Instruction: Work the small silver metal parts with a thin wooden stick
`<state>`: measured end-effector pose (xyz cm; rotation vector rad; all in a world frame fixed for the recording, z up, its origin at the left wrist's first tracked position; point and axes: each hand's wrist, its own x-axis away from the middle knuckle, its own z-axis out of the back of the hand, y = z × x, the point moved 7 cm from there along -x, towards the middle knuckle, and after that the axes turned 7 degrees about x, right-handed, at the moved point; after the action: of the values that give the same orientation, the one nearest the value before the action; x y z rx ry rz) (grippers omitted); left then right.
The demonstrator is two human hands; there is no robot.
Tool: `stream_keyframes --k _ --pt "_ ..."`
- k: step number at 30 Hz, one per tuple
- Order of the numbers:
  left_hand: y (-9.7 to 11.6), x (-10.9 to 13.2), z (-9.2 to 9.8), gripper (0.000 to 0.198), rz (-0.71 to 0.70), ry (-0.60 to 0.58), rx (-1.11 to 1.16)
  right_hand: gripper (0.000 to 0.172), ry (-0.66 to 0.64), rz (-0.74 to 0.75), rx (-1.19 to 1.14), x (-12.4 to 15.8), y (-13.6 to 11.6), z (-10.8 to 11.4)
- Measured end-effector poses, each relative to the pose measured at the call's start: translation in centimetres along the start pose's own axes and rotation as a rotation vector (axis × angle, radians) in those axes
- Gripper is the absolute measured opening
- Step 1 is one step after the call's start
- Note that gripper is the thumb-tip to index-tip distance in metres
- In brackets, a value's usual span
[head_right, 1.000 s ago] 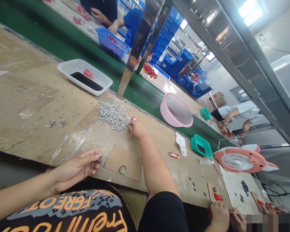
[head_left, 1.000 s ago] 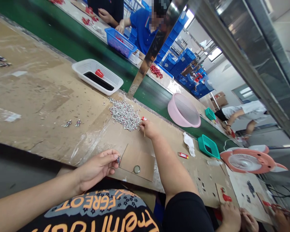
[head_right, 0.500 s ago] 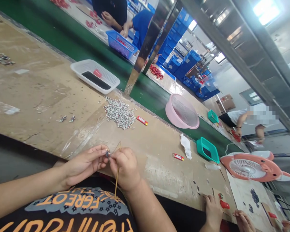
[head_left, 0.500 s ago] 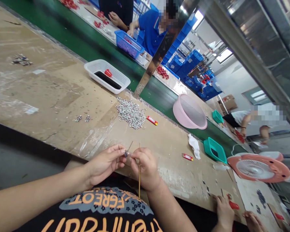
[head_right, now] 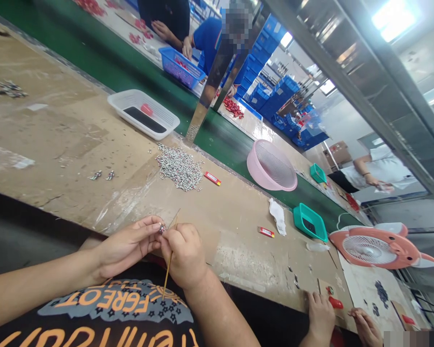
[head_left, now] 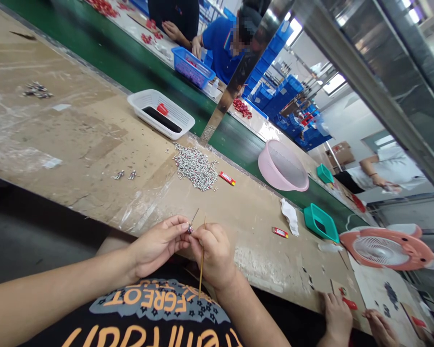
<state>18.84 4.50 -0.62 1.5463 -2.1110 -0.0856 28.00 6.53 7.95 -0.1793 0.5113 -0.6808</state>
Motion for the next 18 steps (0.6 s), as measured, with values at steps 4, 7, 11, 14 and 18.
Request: stream_keyframes --k 4,7,11,14,18 --pt "-0.08 0.18 -0.09 0.008 0.003 0.009 0.005 0.007 -0.015 0.000 0.027 0.07 -0.21 -0.10" --pt "-0.10 0.25 -0.15 0.009 0.005 0.003 0.008 0.006 -0.021 0.004 0.033 0.10 -0.34 -0.23" --pt "-0.11 0.29 0.02 0.011 0.001 0.007 0.010 0.006 -0.034 0.007 0.038 0.12 -0.37 -0.41" --pt "-0.12 0.31 0.08 0.011 -0.008 0.004 -0.001 0.007 -0.047 0.006 0.038 0.19 -0.36 -0.58" --pt "-0.13 0.33 0.07 0.010 -0.020 -0.003 -0.021 0.006 -0.052 0.008 0.038 0.31 -0.35 -0.77"
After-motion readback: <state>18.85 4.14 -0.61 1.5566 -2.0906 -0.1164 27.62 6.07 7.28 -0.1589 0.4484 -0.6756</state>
